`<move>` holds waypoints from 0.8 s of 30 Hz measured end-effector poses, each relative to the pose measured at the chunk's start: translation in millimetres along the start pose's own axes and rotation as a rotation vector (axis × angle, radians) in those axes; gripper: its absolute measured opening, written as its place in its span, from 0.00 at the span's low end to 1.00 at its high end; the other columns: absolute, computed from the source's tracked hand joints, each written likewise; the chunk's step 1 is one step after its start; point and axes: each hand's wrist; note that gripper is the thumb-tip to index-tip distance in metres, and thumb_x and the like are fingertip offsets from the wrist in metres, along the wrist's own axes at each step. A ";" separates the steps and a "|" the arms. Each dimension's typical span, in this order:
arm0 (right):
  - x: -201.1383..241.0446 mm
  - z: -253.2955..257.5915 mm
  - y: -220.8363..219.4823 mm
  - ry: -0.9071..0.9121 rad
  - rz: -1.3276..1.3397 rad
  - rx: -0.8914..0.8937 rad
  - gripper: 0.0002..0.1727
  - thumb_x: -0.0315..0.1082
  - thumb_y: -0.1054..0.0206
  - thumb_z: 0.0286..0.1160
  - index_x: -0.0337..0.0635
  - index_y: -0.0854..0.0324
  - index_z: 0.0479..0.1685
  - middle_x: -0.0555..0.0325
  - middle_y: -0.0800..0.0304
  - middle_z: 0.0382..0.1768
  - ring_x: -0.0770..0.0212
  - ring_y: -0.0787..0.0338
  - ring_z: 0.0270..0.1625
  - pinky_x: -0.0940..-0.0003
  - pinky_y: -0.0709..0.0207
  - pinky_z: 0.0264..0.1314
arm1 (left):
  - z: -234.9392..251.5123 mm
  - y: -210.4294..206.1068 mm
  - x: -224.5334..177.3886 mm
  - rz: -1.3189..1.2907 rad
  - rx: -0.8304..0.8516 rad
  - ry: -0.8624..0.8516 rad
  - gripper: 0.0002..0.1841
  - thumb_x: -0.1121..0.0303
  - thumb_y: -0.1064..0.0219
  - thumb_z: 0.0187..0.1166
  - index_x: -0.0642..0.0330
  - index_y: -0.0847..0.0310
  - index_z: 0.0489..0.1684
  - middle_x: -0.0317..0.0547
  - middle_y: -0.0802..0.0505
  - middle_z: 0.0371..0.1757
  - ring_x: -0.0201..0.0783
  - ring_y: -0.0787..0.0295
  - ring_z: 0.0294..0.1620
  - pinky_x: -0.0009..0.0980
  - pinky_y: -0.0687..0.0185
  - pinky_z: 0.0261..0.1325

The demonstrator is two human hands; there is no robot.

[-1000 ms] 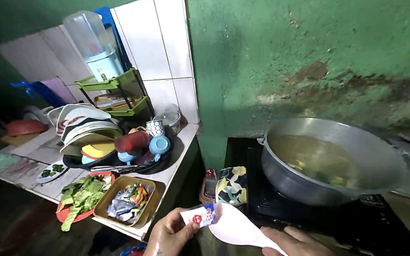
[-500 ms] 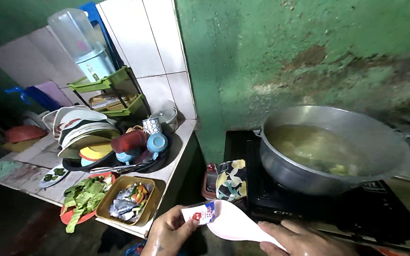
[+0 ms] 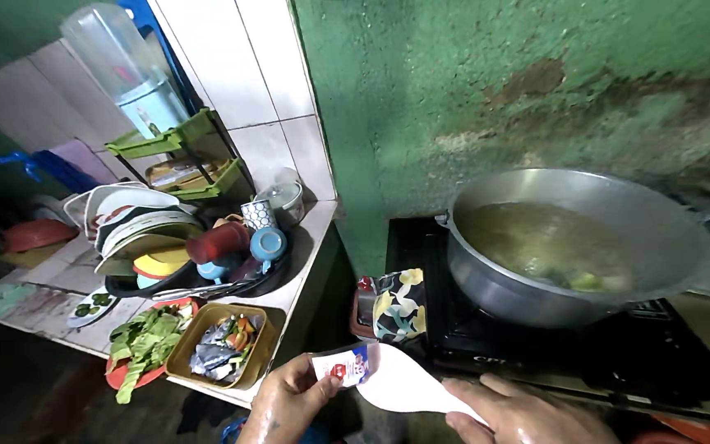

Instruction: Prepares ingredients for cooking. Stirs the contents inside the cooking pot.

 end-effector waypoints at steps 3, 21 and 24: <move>1.2 -0.5 0.3 0.002 0.007 0.001 0.17 0.42 0.30 0.77 0.46 0.06 0.58 0.44 0.05 0.40 0.41 0.05 0.40 0.43 0.14 0.37 | -0.8 1.0 -0.5 -0.007 -0.006 -0.001 0.10 0.64 0.26 0.72 0.57 0.11 0.46 0.34 0.03 0.36 0.28 0.05 0.36 0.27 0.06 0.44; 2.4 -8.7 -6.3 0.024 -0.008 -0.022 0.16 0.42 0.29 0.76 0.47 0.06 0.56 0.46 0.05 0.39 0.42 0.05 0.40 0.44 0.14 0.37 | -9.1 2.7 5.6 -0.015 0.008 0.002 0.11 0.64 0.25 0.72 0.57 0.10 0.46 0.35 0.03 0.35 0.28 0.05 0.35 0.26 0.07 0.44; 3.0 -10.0 -6.4 0.019 -0.007 -0.018 0.16 0.42 0.29 0.76 0.47 0.06 0.57 0.45 0.05 0.40 0.42 0.05 0.41 0.43 0.14 0.38 | -10.1 2.1 7.0 -0.053 0.011 0.013 0.10 0.67 0.25 0.72 0.59 0.11 0.47 0.36 0.03 0.36 0.30 0.04 0.36 0.27 0.06 0.44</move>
Point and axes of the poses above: each hand's wrist, its own z-axis towards the middle knuckle, its own y-axis out of the back of the hand, x = y × z
